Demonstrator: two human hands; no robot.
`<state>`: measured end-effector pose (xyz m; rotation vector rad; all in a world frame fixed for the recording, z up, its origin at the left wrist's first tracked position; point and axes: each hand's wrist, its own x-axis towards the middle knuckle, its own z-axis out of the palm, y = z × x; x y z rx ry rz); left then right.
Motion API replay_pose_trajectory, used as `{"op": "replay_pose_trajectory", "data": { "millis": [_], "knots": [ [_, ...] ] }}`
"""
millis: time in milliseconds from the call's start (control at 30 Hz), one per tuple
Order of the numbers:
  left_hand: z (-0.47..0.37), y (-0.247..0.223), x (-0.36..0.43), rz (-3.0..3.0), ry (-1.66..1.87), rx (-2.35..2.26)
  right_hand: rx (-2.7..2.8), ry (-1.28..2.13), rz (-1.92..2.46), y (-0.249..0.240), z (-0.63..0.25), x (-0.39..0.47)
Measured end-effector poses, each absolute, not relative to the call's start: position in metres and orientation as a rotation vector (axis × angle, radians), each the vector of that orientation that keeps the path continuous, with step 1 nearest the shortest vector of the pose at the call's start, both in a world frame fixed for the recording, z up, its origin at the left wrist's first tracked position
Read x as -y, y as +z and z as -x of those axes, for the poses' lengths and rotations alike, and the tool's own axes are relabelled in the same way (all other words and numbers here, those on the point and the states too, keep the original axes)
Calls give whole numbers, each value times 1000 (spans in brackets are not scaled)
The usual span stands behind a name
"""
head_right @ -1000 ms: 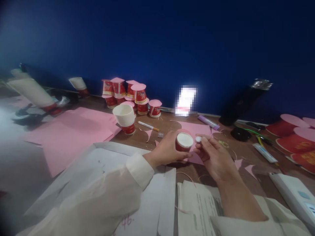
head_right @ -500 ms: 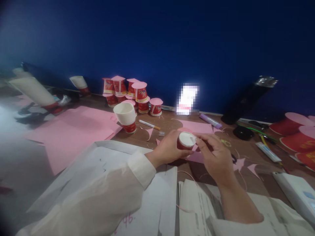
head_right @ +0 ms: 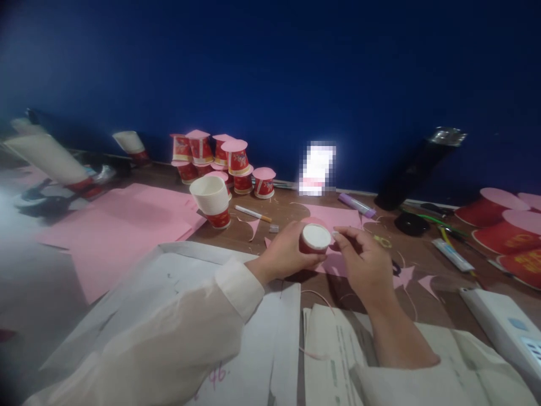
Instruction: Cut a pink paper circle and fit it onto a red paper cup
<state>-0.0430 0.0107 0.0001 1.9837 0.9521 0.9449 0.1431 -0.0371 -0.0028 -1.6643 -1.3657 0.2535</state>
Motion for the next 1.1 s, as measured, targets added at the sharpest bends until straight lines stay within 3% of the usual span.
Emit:
{"op": "replay_pose_trajectory", "data": {
  "millis": [467, 667, 833, 1100],
  "knots": [
    [44, -3, -14, -2005, 958, -846, 1540, 147, 1602, 5, -144, 40],
    [44, -2, -12, -1945, 933, -899, 932, 733, 1436, -4, -142, 31],
    [42, -6, -11, -1859, 925, -905, 745, 1051, 1169, -4, -138, 26],
    [42, -7, -12, -1838, 918, -906, 688, 1131, 1179, -4, -137, 27]
  ]
}}
